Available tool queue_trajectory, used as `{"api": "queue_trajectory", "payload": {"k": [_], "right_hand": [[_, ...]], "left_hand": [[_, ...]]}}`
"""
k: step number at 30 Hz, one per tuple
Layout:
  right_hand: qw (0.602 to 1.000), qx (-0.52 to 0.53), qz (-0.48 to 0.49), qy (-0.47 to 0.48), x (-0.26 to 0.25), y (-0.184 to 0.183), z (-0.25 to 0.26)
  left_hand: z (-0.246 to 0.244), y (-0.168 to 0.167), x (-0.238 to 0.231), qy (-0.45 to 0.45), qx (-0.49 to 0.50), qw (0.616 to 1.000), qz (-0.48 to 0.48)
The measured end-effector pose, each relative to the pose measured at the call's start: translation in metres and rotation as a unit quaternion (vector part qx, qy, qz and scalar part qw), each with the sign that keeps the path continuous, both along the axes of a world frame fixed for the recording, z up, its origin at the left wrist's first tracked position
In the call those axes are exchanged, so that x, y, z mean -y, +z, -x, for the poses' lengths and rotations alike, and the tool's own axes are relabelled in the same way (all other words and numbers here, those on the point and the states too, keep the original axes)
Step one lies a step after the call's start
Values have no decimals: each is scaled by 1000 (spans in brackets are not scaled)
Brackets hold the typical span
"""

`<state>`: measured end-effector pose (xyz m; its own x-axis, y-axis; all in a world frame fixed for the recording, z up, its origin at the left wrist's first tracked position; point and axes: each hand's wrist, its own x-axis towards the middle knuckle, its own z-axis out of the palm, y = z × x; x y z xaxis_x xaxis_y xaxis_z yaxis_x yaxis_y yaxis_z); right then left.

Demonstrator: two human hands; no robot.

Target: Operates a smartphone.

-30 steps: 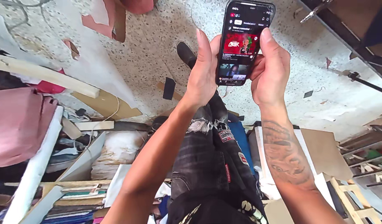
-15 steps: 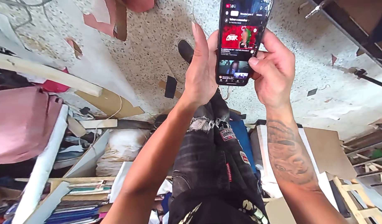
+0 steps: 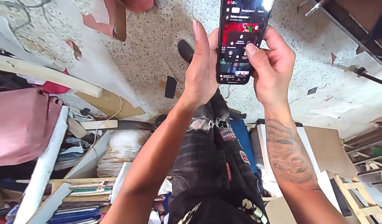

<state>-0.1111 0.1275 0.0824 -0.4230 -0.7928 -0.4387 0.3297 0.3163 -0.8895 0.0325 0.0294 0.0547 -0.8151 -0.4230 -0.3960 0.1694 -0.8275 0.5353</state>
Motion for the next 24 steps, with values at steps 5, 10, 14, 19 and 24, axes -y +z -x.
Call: {"api": "queue_trajectory", "payload": {"k": [5,10,14,19,24], "right_hand": [[998,38,5,48,-8,9,0],[997,39,8,62,-3,11,-4],[998,31,0,57,2,13,-8],[998,21,-13,56,3,13,-11],[997,33,14,71,0,8,-12]], "left_hand": [[-5,1,3,-3,7,1000,-9],[-11,3,5,4,7,1000,-17],[-14,3,7,9,0,1000,-14],[-17,2,8,10,1,1000,-11],[-21,1,7,14,-6,1000,-23]]}}
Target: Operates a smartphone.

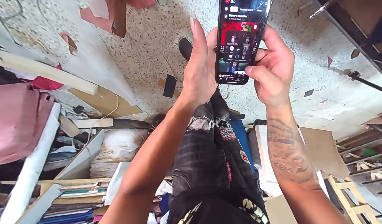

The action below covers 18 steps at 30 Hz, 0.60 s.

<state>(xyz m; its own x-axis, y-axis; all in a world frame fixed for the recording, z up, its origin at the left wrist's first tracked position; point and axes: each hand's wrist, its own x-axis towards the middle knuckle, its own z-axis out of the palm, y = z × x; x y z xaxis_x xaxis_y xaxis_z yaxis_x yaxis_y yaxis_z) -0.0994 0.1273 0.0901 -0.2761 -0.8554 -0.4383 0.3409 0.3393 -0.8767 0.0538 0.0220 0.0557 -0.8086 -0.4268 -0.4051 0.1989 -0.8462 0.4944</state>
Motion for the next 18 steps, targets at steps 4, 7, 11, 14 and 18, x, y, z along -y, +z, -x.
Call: {"api": "queue_trajectory", "payload": {"k": [4,7,11,14,18], "right_hand": [[1000,0,-4,-1,1,1,-4],[999,-12,-30,-12,3,3,-7],[1000,0,-9,-17,4,0,-6],[1000,16,-7,-24,3,-1,-5],[999,9,-22,-25,2,2,-6]], "left_hand": [[-3,0,-1,4,10,1000,-2],[-4,-1,-2,6,11,1000,1],[-6,8,-2,-10,30,999,13],[-6,0,-1,-11,-4,1000,12],[-5,0,-1,-10,1,1000,15]]}}
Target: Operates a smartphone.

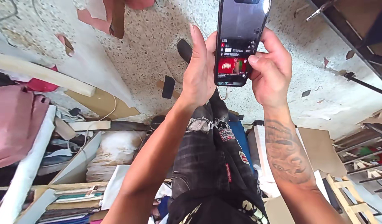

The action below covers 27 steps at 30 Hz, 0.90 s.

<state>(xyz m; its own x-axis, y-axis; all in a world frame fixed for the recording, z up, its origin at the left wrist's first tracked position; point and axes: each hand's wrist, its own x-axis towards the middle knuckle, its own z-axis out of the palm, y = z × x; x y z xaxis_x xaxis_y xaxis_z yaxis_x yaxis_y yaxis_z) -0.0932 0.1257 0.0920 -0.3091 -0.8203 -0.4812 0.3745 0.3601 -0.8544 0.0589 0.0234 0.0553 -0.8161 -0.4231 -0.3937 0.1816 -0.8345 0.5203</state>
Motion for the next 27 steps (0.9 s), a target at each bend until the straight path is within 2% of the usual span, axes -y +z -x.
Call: {"api": "queue_trajectory", "payload": {"k": [11,20,27], "right_hand": [[999,-33,-17,0,-3,1,-4],[1000,-7,27,13,-5,0,-5],[999,5,29,45,0,5,-11]], "left_hand": [[-3,-1,-2,8,-14,1000,-18],[-7,2,-2,6,-9,1000,-7],[-13,26,-2,-2,36,999,3]]}}
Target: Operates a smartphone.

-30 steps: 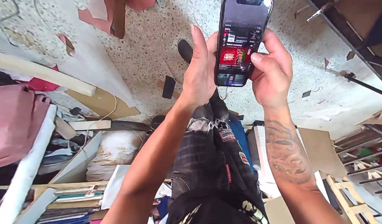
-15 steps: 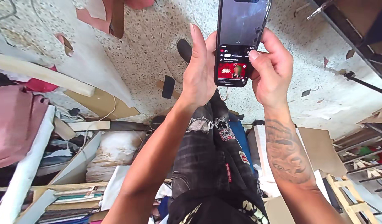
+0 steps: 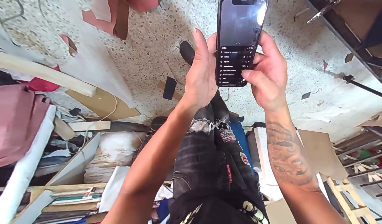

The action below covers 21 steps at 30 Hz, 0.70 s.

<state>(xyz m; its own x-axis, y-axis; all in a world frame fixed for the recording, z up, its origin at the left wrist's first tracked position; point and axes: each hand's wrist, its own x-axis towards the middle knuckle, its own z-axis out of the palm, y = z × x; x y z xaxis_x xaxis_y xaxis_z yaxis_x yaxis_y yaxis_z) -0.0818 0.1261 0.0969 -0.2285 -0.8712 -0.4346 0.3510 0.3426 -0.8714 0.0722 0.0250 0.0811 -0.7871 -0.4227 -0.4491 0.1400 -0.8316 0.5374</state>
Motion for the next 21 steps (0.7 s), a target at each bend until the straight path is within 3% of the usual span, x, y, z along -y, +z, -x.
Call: {"api": "queue_trajectory", "payload": {"k": [5,8,11,17,19,21], "right_hand": [[997,78,0,19,0,3,-2],[994,112,5,10,0,2,-2],[992,121,15,18,3,2,-1],[993,108,29,32,14,4,2],[993,109,40,31,16,3,4],[992,109,47,30,17,-1,7]], "left_hand": [[-2,-11,-3,12,7,994,105],[-11,-23,14,-56,-36,989,135],[-21,-25,28,-101,-74,984,129],[-21,-25,30,-63,-79,992,81],[-21,-13,36,-47,-30,983,175],[-27,33,47,-4,106,941,322]]}}
